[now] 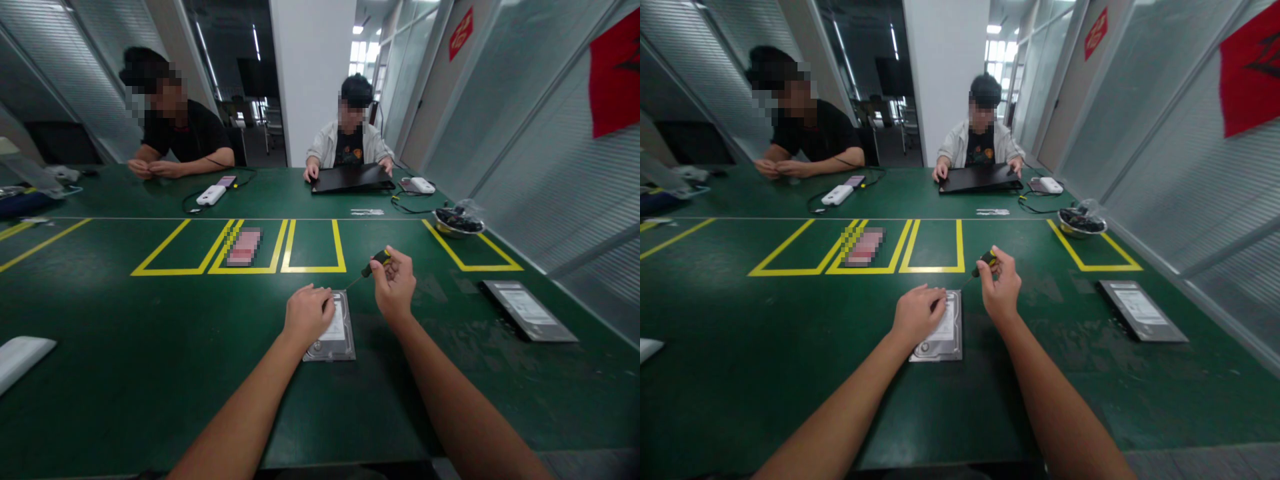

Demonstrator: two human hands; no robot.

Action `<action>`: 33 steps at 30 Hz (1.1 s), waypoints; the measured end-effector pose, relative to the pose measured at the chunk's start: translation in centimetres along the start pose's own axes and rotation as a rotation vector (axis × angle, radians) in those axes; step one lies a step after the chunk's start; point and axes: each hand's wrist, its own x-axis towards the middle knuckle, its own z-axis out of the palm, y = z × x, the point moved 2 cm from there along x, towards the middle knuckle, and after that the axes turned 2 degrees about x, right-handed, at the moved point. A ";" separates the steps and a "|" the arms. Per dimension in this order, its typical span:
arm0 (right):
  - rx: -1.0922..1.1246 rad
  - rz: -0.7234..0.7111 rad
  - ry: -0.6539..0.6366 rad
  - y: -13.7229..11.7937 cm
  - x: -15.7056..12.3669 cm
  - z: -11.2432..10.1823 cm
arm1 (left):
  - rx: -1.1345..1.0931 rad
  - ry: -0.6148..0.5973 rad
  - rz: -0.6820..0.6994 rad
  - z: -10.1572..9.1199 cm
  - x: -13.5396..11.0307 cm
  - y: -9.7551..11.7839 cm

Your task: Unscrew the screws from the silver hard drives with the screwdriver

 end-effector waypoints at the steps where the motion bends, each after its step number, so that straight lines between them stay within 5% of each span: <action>1: -0.005 0.002 -0.001 0.0 0.0 0.0 | -0.006 0.000 0.001 0.0 0.0 0.0; 23: -0.072 -0.032 -0.047 0.1 0.1 0.2 | -0.031 0.003 -0.021 0.1 -0.1 -0.1; 33: -0.115 -0.210 -0.227 -3.2 2.1 0.1 | -0.048 -0.024 -0.018 -0.1 0.0 0.0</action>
